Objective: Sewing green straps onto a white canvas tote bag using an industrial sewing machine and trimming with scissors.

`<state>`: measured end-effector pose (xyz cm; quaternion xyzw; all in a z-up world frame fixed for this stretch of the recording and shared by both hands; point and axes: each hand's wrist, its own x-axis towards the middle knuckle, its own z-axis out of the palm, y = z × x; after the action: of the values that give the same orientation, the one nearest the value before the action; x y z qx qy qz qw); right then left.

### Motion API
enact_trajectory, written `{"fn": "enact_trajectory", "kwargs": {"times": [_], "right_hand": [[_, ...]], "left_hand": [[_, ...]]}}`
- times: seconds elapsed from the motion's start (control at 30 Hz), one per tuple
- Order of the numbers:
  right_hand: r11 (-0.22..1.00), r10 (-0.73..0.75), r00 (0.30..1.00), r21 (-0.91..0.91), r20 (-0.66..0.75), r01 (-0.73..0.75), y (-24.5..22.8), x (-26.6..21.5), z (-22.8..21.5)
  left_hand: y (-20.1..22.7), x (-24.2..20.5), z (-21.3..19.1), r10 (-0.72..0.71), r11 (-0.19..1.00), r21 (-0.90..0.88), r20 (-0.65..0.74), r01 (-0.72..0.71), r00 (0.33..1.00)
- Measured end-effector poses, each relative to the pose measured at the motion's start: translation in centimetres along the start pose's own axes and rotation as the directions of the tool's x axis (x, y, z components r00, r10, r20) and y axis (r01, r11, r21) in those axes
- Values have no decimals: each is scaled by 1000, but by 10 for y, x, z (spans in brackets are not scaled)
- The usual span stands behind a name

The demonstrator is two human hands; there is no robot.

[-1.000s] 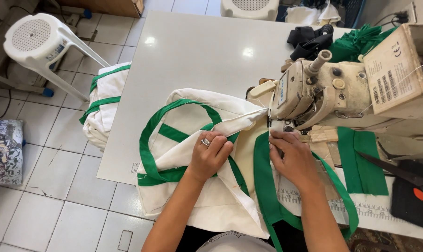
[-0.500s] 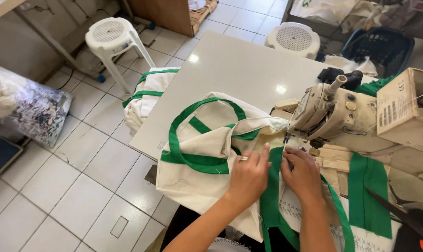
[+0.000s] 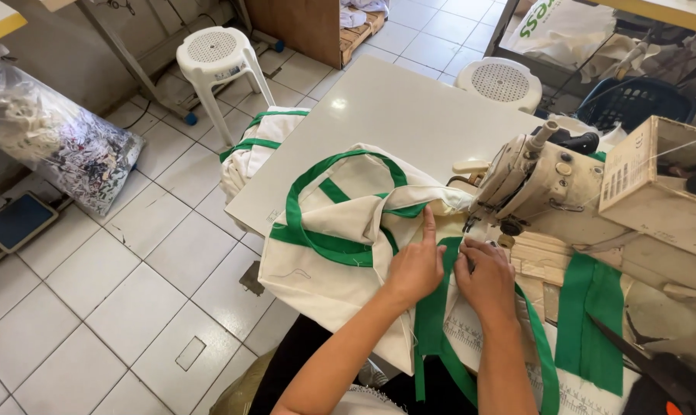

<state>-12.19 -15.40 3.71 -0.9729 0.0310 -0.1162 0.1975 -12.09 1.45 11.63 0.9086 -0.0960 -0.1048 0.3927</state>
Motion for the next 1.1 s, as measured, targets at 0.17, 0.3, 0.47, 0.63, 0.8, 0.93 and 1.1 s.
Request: {"fn": "enact_trajectory", "kwargs": {"times": [0.17,0.3,0.47,0.63,0.8,0.93,1.1], "right_hand": [[999,12,1000,30,27,-13,-6,-3,-8],[999,18,999,28,46,-19,-7,-2,-8],[1000,26,998,9,64,-27,-5,-3,-7],[999,40,995,24,96,-43,-11,-3,-13],[998,39,994,48,99,-44,-14,-3,-17],[1000,-12,997,2,71,12,19,2,7],[965,-261,958,-52,-115,257,52,8,41]], "left_hand": [[8,-12,-6,2,1000,-11,-21,-2,1000],[6,-12,-7,16,1000,-11,-33,-16,999],[1,-10,-1,9,1000,-3,-42,-10,999],[-3,-7,3,0,1000,-22,-54,-1,999],[-8,-3,5,8,1000,-13,-45,-8,999],[-11,7,21,-5,1000,-17,-47,5,999],[-6,1,2,-103,995,8,62,103,993]]}}
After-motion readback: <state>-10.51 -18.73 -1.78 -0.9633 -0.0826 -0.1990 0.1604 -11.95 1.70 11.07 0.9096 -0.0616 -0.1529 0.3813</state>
